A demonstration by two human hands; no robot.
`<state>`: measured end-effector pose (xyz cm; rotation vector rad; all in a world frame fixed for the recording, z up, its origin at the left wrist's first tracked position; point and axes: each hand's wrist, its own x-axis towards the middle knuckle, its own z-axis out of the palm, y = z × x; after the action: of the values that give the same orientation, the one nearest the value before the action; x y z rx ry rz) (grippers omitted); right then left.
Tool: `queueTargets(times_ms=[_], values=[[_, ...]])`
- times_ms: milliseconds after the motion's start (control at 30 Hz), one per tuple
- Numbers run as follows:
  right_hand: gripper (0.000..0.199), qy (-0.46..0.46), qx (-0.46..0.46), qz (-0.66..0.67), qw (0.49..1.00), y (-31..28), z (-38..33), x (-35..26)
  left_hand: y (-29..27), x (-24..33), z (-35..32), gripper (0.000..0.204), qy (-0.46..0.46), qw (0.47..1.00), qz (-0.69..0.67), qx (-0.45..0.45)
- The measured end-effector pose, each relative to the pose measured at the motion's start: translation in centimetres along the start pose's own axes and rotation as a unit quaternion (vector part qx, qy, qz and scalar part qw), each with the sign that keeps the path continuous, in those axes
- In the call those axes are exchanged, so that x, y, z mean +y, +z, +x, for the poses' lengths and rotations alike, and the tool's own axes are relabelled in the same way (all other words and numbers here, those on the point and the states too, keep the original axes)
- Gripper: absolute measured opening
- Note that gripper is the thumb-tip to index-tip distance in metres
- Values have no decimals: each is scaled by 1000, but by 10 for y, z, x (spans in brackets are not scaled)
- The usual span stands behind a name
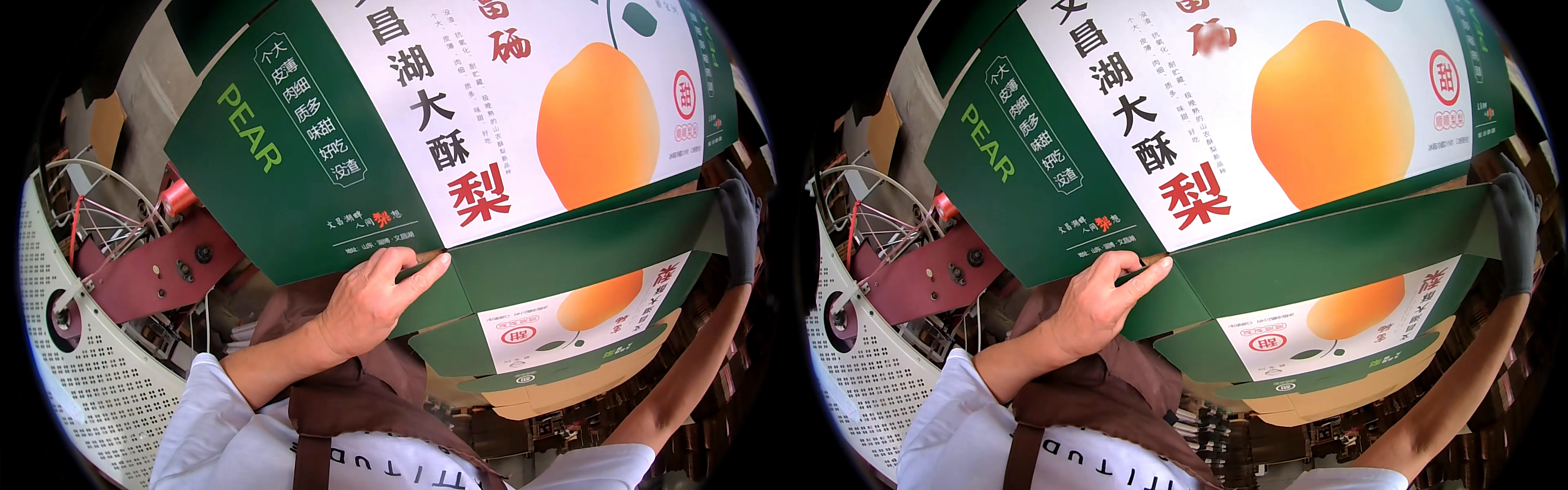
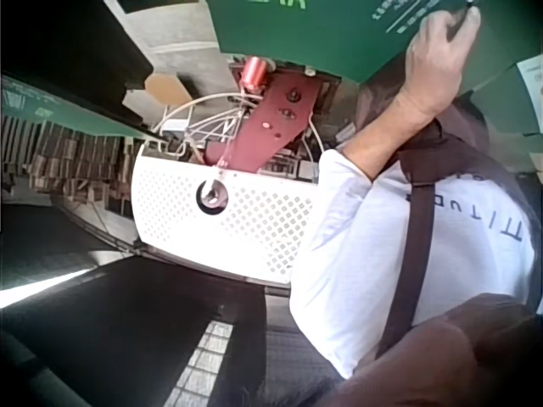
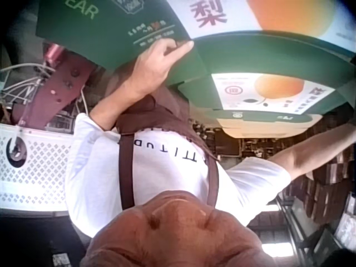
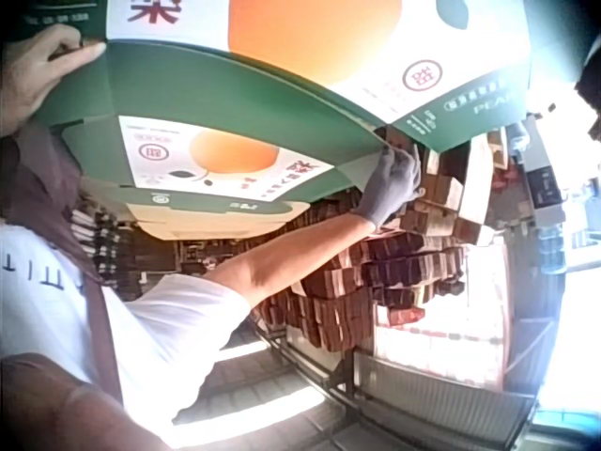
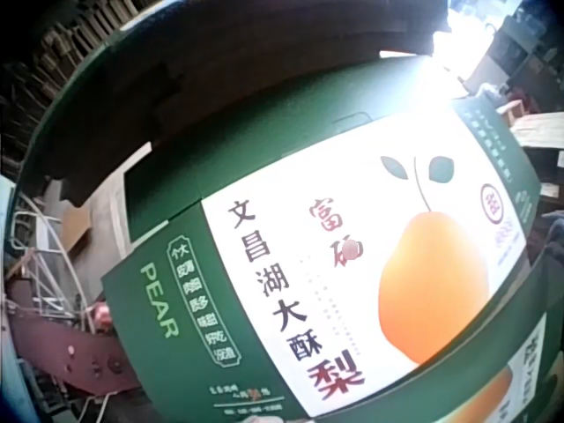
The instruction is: The person puts on gloves and repeatedly folds flat green pear-branded cardboard sheets into box shapes, then stacks the assembled boxes on a table. The person handles the boxes one at a time, folding flaps and aligning edges.
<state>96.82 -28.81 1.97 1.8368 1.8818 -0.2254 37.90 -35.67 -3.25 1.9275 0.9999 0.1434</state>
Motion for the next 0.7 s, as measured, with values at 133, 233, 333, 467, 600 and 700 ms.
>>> queueTargets(times_ms=[133,233,333,467,600,700], values=[[17,7,-15,21,1000,1,4,1,-3,0,3,46,-3,1000,-6,-7],[16,23,-45,43,998,-1,6,-3,-3,0,3,46,-4,1000,-5,-10],[15,21,-26,38,999,0,5,-7,-3,0,2,46,-7,1000,-3,-13],[15,-20,17,2,1000,7,4,3,-3,0,2,46,-7,1000,-5,-17],[15,-11,13,33,999,9,5,4,-3,-1,2,46,-9,1000,-9,-23],[14,3,9,55,998,6,6,-4,-3,-2,1,46,-13,999,-7,-32]])
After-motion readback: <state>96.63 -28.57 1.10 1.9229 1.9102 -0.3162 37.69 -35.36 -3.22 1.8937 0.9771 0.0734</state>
